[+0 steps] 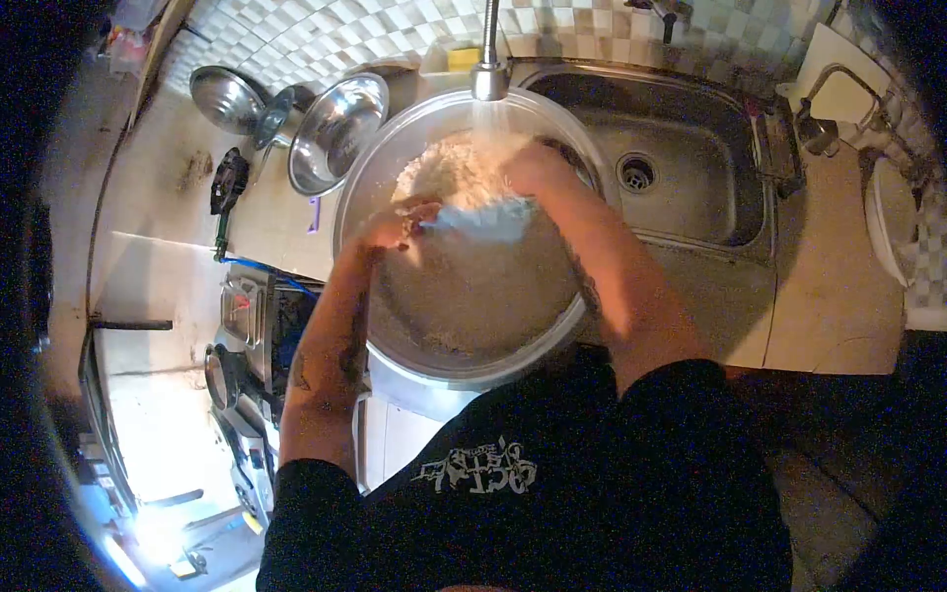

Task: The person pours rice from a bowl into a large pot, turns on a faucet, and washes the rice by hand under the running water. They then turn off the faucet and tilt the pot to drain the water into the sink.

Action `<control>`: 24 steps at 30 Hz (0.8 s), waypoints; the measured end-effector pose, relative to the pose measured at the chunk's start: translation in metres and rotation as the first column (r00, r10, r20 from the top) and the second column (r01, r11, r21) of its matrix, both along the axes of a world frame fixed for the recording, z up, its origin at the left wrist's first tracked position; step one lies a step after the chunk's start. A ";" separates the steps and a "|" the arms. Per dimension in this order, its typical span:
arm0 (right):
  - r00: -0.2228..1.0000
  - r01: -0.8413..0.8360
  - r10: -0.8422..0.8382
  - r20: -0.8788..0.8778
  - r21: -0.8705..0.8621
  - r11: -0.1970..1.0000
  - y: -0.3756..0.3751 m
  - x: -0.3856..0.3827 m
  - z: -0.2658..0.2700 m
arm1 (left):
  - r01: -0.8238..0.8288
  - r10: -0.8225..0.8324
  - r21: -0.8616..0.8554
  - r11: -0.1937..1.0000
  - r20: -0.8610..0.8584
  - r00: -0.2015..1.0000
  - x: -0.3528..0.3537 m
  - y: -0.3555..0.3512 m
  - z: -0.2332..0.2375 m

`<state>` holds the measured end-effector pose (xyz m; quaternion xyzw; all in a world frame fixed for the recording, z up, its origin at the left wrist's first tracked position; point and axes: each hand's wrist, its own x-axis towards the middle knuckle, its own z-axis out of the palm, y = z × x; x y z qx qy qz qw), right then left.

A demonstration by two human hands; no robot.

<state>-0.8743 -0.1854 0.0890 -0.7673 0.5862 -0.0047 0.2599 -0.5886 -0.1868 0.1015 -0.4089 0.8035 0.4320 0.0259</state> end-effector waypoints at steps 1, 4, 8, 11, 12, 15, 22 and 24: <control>1.000 0.013 -0.013 0.023 0.008 1.000 0.005 0.002 -0.001 | -0.311 0.316 0.098 0.945 -0.038 0.948 -0.012 0.026 -0.002; 0.930 0.063 -0.102 0.353 0.118 0.991 0.004 0.011 -0.026 | -0.383 0.370 -0.001 0.924 -0.249 0.895 -0.010 0.051 -0.060; 0.545 -0.020 -0.289 0.787 0.356 0.934 -0.006 0.025 -0.091 | -0.492 0.308 -0.256 0.832 -0.525 0.794 -0.065 0.058 -0.082; 0.849 0.084 -0.001 0.529 -0.133 0.988 0.012 0.023 -0.009 | -0.403 0.297 -0.638 0.656 -0.273 0.915 -0.087 0.042 -0.101; 0.822 0.154 -0.093 0.561 -0.061 0.986 0.023 0.026 0.024 | -0.301 0.324 -0.707 0.640 -0.106 0.940 -0.087 0.031 -0.118; 0.830 0.345 -0.231 0.507 -0.143 0.927 0.013 0.043 0.033 | -0.306 0.467 -0.633 0.711 0.099 0.879 -0.079 0.017 -0.129; 0.922 0.292 -0.248 0.296 -0.113 0.950 -0.002 0.033 0.027 | 0.351 -0.079 -0.662 0.662 0.404 0.911 -0.059 0.006 -0.022; 0.955 0.277 -0.229 0.190 -0.285 0.918 -0.013 0.025 -0.020 | 0.110 0.070 -0.571 0.813 0.284 0.956 -0.052 -0.005 -0.018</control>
